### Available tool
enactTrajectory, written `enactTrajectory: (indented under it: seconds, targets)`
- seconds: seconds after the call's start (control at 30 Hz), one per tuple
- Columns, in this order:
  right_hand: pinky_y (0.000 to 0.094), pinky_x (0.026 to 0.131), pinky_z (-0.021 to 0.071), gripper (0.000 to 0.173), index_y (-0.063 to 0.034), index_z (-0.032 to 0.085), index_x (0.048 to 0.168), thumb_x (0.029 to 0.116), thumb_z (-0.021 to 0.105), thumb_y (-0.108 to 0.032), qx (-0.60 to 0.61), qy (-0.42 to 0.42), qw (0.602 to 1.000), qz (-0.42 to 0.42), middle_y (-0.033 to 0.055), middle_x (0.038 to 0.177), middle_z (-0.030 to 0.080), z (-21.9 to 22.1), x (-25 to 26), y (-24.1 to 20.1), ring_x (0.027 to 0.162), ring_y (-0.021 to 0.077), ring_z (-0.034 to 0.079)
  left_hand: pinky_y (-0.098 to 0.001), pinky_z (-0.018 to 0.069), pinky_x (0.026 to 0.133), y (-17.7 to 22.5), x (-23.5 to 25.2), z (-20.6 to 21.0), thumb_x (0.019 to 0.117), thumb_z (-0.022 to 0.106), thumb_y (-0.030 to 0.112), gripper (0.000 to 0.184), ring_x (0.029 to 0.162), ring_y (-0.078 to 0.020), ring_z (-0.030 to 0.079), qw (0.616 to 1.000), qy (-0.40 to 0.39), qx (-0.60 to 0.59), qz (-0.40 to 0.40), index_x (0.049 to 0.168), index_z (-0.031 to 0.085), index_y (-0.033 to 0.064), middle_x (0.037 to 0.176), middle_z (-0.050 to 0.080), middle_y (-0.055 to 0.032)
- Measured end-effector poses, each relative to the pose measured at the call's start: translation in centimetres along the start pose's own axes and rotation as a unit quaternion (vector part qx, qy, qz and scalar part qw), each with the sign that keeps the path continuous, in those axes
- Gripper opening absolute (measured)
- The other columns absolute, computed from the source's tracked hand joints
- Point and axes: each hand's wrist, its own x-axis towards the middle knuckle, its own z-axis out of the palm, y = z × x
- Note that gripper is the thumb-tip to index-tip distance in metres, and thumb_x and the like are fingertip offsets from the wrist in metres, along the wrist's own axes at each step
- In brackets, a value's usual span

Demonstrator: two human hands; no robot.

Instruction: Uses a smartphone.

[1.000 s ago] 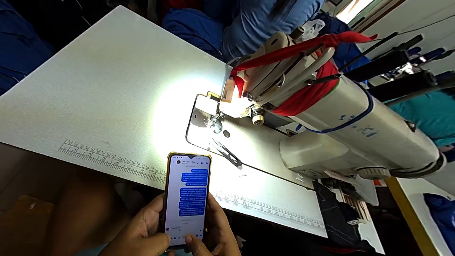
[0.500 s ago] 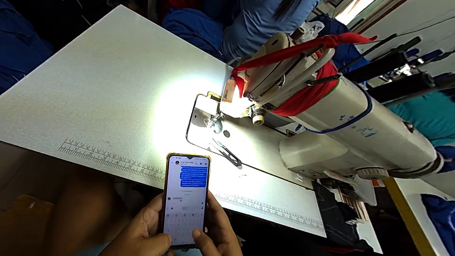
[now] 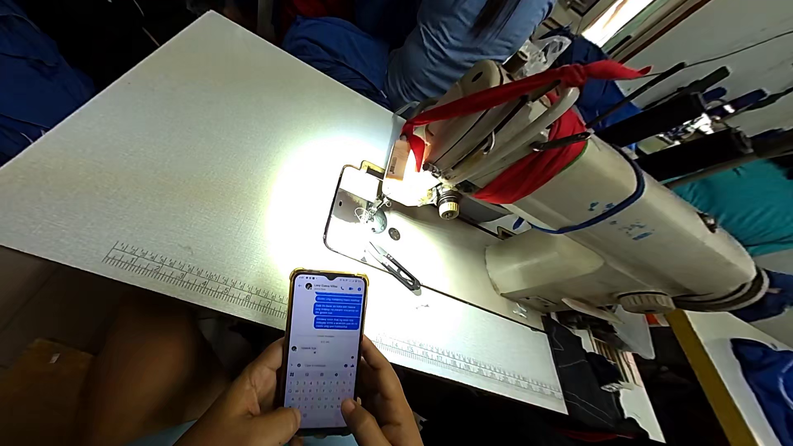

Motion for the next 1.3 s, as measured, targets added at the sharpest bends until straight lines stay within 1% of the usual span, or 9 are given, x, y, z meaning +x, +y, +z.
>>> enactTrajectory:
  seconds: [0.23,0.4,0.57,0.77,0.83,0.93,1.03,1.2,1.3]
  targets:
    - [0.0344,0.098,0.0576,0.064,0.0177,0.018,0.151,0.0929,0.044,0.011,0.007,0.006,1.000,-0.003,0.0196,0.141,0.054,0.02,0.03,0.00,0.120,0.0158,0.064,-0.0341,0.0639,0.072,0.07,0.04,0.14,0.0867,0.049,-0.017,0.069,0.109,-0.0229,0.071,1.000,0.004,0.002,-0.004,0.147,0.035,0.0134,0.134,0.064,-0.0099]
    - [0.0353,0.086,0.0629,0.059,0.0140,0.019,0.150,0.0993,0.046,0.005,0.022,0.018,1.000,0.004,0.0143,0.132,0.061,0.23,0.11,-0.11,0.111,0.0166,0.068,-0.0335,0.0638,0.071,0.06,0.09,0.26,0.0863,0.048,-0.017,0.067,0.107,-0.0220,0.071,1.000,0.004,0.011,-0.001,0.145,0.036,0.0123,0.133,0.064,-0.0094]
    - [0.0333,0.081,0.0637,0.055,0.0139,0.023,0.149,0.0999,0.046,0.006,-0.001,0.039,0.999,0.009,0.0134,0.125,0.066,0.38,0.24,-0.18,0.105,0.0159,0.071,-0.0334,0.0636,0.073,0.05,0.22,0.26,0.0861,0.048,-0.017,0.067,0.109,-0.0212,0.070,1.000,-0.003,0.015,0.000,0.146,0.036,0.0123,0.134,0.064,-0.0083]
    - [0.0334,0.083,0.0632,0.056,0.0148,0.021,0.149,0.0998,0.046,0.006,0.001,0.031,0.999,0.007,0.0136,0.127,0.065,0.25,0.24,-0.08,0.107,0.0154,0.070,-0.0344,0.0640,0.072,0.04,0.26,0.25,0.0860,0.047,-0.017,0.067,0.109,-0.0226,0.070,1.000,0.002,0.009,-0.003,0.145,0.036,0.0113,0.134,0.064,-0.0095]
    - [0.0341,0.085,0.0633,0.059,0.0149,0.020,0.150,0.0997,0.048,0.005,0.000,0.022,1.000,0.006,0.0145,0.130,0.063,0.17,0.20,-0.03,0.109,0.0162,0.069,-0.0345,0.0640,0.071,0.05,0.22,0.25,0.0859,0.048,-0.017,0.067,0.109,-0.0226,0.070,1.000,0.005,0.010,-0.005,0.145,0.036,0.0122,0.134,0.064,-0.0090]
    - [0.0380,0.092,0.0617,0.077,0.0162,0.012,0.153,0.0932,0.060,0.006,0.002,-0.007,1.000,0.014,0.0192,0.140,0.056,-0.05,0.11,0.01,0.118,0.0196,0.066,-0.0337,0.0638,0.072,0.14,0.15,0.19,0.0860,0.050,-0.017,0.069,0.109,-0.0214,0.070,1.000,0.009,0.012,-0.008,0.146,0.035,0.0135,0.134,0.064,-0.0078]
    - [0.0396,0.095,0.0610,0.088,0.0161,0.007,0.154,0.0867,0.063,0.012,0.000,-0.018,1.000,0.019,0.0216,0.144,0.052,-0.03,0.11,0.13,0.122,0.0217,0.064,-0.0325,0.0635,0.071,0.19,0.15,0.18,0.0857,0.050,-0.016,0.066,0.108,-0.0201,0.070,1.000,0.015,0.011,-0.013,0.143,0.037,0.0137,0.132,0.065,-0.0070]
    - [0.0389,0.095,0.0606,0.085,0.0166,0.007,0.154,0.0889,0.061,0.010,0.005,-0.024,0.999,0.025,0.0214,0.145,0.051,-0.21,0.05,0.14,0.122,0.0214,0.063,-0.0335,0.0639,0.072,0.12,0.05,0.21,0.0860,0.050,-0.016,0.068,0.110,-0.0212,0.070,1.000,0.019,0.010,-0.018,0.145,0.034,0.0127,0.134,0.064,-0.0077]
    - [0.0401,0.092,0.0617,0.077,0.0153,0.009,0.154,0.0927,0.055,0.009,0.024,-0.027,0.999,0.038,0.0204,0.145,0.050,-0.39,0.03,-0.07,0.121,0.0218,0.064,-0.0350,0.0642,0.072,-0.04,0.01,0.07,0.0859,0.049,-0.016,0.069,0.111,-0.0228,0.070,1.000,0.011,0.004,-0.013,0.147,0.033,0.0117,0.135,0.063,-0.0088]
